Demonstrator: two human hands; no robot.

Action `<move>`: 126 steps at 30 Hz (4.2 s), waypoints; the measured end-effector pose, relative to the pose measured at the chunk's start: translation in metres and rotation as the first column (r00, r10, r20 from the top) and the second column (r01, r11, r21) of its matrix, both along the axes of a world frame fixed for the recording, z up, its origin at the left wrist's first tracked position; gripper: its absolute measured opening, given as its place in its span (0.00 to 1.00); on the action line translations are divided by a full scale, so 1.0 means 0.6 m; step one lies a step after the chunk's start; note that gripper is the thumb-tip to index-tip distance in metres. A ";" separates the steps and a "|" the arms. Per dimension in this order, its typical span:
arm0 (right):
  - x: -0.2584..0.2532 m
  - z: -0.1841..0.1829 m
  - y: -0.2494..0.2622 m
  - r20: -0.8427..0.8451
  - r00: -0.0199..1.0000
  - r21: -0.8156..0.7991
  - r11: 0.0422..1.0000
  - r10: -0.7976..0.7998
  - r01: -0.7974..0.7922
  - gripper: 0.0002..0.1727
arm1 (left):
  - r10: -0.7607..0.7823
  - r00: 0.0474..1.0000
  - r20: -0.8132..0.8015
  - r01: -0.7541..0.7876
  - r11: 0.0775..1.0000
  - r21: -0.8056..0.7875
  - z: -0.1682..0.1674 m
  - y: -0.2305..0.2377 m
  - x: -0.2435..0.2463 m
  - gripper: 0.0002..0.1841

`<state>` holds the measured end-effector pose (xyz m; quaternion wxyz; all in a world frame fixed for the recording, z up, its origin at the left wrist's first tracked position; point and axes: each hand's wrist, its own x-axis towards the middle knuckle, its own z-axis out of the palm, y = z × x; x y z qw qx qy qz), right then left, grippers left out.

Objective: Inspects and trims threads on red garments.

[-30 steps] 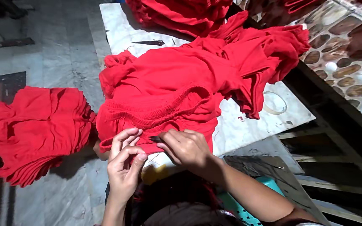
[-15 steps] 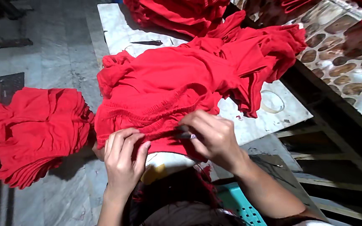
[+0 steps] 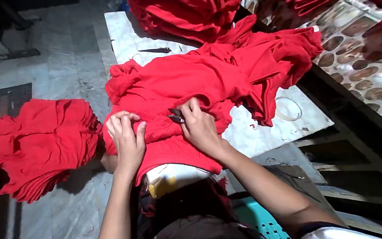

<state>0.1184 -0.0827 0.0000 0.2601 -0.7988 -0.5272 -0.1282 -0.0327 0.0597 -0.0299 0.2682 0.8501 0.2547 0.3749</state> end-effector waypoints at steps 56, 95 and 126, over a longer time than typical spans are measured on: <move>-0.099 0.005 -0.053 0.003 0.950 -0.152 0.939 0.311 -0.307 0.09 | -0.295 0.866 0.405 0.423 0.863 -0.276 -0.031 -0.122 -0.080 0.09; -0.024 -0.009 -0.019 -0.692 0.627 0.208 0.931 0.357 -0.300 0.05 | -0.196 0.973 0.125 0.190 0.980 0.058 -0.007 -0.085 -0.062 0.16; -0.100 -0.019 -0.080 -0.033 0.915 0.170 0.904 0.402 -0.391 0.10 | -0.185 0.957 0.222 0.202 0.978 -0.056 -0.015 -0.077 -0.064 0.15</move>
